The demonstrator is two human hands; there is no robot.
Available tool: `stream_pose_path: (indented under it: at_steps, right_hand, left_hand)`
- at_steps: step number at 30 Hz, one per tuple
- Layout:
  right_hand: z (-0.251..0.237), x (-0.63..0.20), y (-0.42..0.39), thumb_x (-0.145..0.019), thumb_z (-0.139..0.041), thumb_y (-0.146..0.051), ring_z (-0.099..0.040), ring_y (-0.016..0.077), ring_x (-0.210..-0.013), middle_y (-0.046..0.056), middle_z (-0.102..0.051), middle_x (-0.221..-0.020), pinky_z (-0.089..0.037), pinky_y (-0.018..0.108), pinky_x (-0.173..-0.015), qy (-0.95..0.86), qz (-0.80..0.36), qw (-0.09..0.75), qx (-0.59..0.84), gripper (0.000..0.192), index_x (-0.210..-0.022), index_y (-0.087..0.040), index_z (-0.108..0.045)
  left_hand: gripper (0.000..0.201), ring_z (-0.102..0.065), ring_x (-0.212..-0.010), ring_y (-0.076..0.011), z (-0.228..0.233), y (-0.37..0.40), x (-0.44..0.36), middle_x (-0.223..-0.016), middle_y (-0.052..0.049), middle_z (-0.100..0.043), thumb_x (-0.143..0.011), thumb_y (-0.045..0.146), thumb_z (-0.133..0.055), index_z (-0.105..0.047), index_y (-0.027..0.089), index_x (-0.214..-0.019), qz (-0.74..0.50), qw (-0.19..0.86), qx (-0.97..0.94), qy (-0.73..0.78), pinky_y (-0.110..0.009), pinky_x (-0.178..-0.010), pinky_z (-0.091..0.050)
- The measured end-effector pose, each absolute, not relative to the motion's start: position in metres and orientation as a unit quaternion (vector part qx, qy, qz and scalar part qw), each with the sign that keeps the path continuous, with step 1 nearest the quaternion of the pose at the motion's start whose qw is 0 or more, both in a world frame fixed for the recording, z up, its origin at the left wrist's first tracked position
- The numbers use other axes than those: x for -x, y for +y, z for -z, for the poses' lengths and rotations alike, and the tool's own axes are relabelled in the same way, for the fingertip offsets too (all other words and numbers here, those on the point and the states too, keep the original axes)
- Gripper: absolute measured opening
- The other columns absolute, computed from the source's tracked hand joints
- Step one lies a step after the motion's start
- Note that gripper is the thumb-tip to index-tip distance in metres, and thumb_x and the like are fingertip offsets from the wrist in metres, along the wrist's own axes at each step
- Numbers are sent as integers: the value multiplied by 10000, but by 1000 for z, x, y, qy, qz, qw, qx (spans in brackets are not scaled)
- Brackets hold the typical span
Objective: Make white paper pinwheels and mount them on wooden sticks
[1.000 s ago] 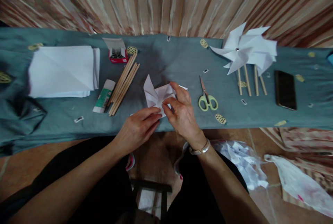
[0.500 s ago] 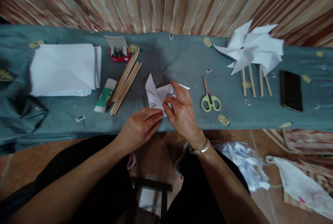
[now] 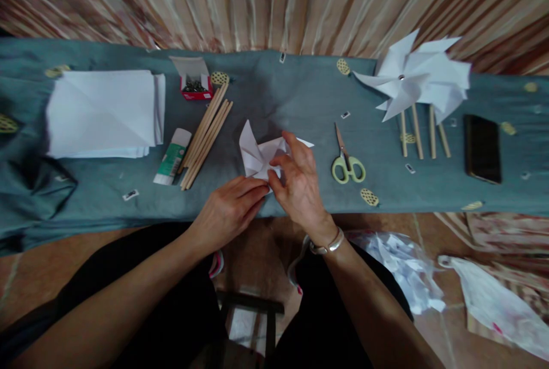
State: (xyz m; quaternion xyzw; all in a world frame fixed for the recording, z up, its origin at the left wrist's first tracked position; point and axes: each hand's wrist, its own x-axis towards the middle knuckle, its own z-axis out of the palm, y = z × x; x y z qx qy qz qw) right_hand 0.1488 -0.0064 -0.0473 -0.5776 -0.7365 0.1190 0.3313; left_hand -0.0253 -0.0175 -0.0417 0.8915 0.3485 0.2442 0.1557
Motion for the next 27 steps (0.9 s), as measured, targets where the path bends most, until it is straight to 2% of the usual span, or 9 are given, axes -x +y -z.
stream_pose_path:
  at_steps: [4,9,16,21,27]
  right_hand:
    - [47,-148,-7,-875,-577,-321,-424,300,-1326,31,-440,-1468,-350,511,-1095,-735,-121,333,579,152,-989,-255,-652]
    - [44,-146,-9,-903,-540,-258,-427,276,-1326,35,-448,-1454,-375,493,-1090,-750,-90,313,575,134,-960,-257,-661]
    - [39,-148,-12,-913,-520,-233,-430,259,-1324,-10,-451,-1430,-412,478,-1081,-768,-60,279,573,211,-1031,-337,-661]
    - [42,-152,-11,-901,-536,-226,-448,284,-1304,39,-462,-1424,-408,491,-1078,-756,-64,310,573,177,-1002,-265,-677]
    - [41,-153,-13,-901,-519,-193,-455,282,-1298,29,-464,-1429,-429,492,-1061,-771,-48,298,561,195,-986,-263,-680]
  left_hand:
    - [182,-624,-901,-200,43,-18,26,-1020,-93,-680,-914,127,-511,-625,88,-1051,-245,153,-894,343,-352,-844,-559]
    - [181,-621,-895,-198,42,-17,26,-1017,-89,-681,-923,132,-490,-631,98,-1031,-240,152,-896,342,-347,-839,-558]
    - [172,-623,-896,-205,41,-16,25,-1003,-93,-682,-926,138,-489,-638,98,-1003,-225,146,-902,339,-350,-826,-561]
    - [173,-622,-898,-197,41,-17,25,-1002,-86,-681,-938,150,-475,-637,118,-991,-224,152,-898,346,-346,-825,-559]
    - [175,-625,-895,-199,41,-18,25,-975,-83,-679,-940,155,-473,-636,118,-991,-221,146,-900,347,-344,-823,-557]
